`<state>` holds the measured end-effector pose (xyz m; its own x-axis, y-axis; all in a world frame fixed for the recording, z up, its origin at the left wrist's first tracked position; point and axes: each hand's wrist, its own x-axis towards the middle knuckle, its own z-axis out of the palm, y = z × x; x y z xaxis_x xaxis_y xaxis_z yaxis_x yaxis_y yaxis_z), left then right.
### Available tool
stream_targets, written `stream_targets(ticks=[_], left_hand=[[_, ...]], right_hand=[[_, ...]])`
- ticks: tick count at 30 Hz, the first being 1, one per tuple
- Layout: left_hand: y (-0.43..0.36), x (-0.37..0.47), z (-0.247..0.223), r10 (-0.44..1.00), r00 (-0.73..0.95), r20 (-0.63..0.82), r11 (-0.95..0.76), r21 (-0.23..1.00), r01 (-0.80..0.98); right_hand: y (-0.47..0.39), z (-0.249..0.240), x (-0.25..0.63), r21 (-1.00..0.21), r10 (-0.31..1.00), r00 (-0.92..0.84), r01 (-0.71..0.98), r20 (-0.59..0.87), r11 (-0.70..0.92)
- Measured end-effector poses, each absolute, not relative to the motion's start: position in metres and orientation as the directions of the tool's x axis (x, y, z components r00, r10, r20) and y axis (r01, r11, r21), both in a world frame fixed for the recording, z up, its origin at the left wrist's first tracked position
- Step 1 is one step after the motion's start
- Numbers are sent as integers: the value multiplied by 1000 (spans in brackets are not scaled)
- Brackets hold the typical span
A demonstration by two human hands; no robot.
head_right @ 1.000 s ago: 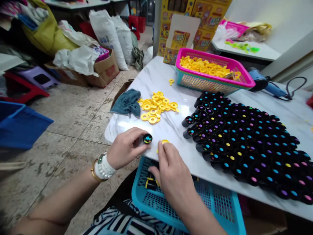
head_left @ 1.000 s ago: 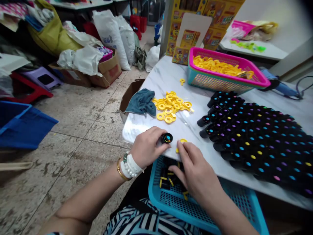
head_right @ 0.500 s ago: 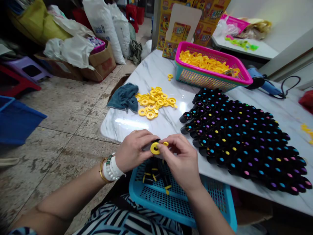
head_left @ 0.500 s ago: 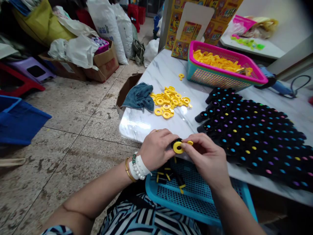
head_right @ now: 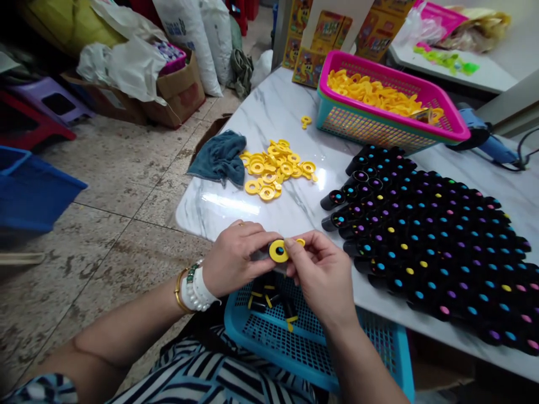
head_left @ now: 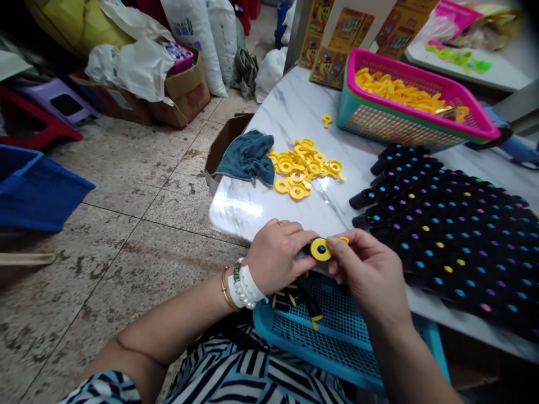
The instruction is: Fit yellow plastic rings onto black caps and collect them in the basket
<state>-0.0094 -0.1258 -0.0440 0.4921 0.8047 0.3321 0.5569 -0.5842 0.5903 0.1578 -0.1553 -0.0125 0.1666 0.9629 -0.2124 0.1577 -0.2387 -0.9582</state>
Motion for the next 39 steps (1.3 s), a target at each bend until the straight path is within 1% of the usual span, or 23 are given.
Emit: stream_targets(ticks=[3, 11, 17, 20, 24, 26, 28, 31, 34, 36, 38, 39], left_hand=[[-126, -10, -44, 805, 492, 331, -584, 585, 562], [-126, -10, -43, 808, 485, 334, -580, 593, 558], [-126, -9, -41, 806, 495, 324, -581, 587, 563], [-125, -8, -41, 804, 500, 322, -585, 582, 565], [-127, -10, -36, 809, 506, 300, -576, 582, 574], [-129, -13, -29, 818, 510, 265, -549, 623, 558], [-130, -14, -21, 837, 509, 203, -483, 711, 511], [-127, -11, -11, 855, 509, 99, -368, 808, 460], [-121, -4, -10, 872, 488, 31, -298, 824, 481], [-118, -1, -14, 876, 482, 4, -265, 840, 474], [-121, 0, -18, 877, 480, 9, -253, 858, 446], [-123, -1, -20, 887, 460, 35, -256, 866, 429]], right_hand=[[-153, -16, 155, -961, 962, 195, 161, -192, -225], [-155, -23, 153, -970, 964, 154, 76, -217, -231], [-157, -23, 150, -982, 976, 175, 114, -131, -153], [-154, -20, 149, -974, 970, 185, 135, -156, -182], [-151, -17, 149, -964, 969, 157, 156, -192, -216], [-152, -17, 149, -969, 973, 140, 136, -185, -204], [-154, -18, 149, -976, 977, 123, 116, -172, -187], [-158, -20, 149, -974, 983, 115, 157, -146, -163], [-159, -24, 149, -962, 986, 145, 243, -88, -122], [-159, -27, 150, -958, 986, 155, 267, -62, -102], [-159, -29, 149, -959, 987, 151, 266, -60, -99], [-159, -30, 149, -960, 986, 152, 260, -62, -100]])
